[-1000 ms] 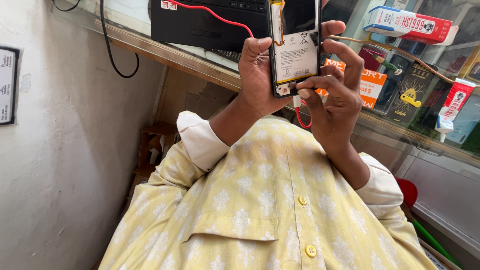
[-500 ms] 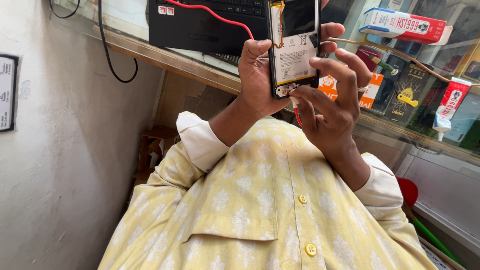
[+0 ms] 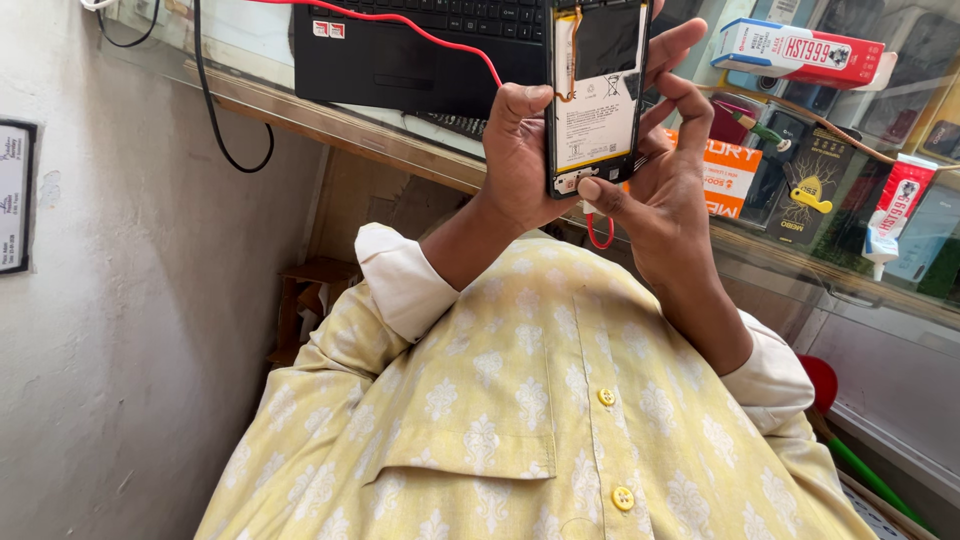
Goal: The person opens a smartphone, uses a screwdriver to adjust internal components, and then closes the device. The person also connects a red cable to the phone and handles a separate black phone case.
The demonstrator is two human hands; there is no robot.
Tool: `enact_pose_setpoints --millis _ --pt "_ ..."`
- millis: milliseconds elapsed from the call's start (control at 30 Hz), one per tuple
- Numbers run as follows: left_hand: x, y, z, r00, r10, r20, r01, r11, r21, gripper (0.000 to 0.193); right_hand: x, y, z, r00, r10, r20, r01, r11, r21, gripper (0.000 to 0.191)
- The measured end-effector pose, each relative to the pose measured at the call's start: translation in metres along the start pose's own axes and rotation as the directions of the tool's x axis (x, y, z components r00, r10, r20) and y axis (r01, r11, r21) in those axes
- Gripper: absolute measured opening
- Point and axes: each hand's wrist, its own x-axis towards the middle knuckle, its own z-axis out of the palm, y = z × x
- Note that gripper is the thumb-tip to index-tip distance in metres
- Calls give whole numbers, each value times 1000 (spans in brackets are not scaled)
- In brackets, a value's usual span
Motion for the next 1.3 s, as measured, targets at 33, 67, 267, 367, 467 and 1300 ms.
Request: enact_pose_setpoints --millis 33,67,267,367,467,1300 --pt "0 0 -2 1000 -4 4 4 1000 -5 91 -1 2 -1 1000 -20 7 20 1000 -2 92" --pt "-1 0 -4 1000 -9 7 9 1000 -10 91 -2 4 -2 999 -39 13 39 999 -2 90" --pt "1 -5 -14 1000 6 24 -2 988 -155 86 -3 10 -4 1000 6 2 -6 995 101 84" --pt "0 -8 -20 999 38 32 -30 976 -214 79 -3 12 -5 1000 23 5 -24 995 98 79" --pt "-1 -10 -26 998 63 6 -61 979 -192 75 -4 14 -8 999 49 15 -50 993 106 71" --pt "-5 2 -10 997 48 -66 -31 972 233 94 22 31 -96 1000 4 30 5 952 -305 20"
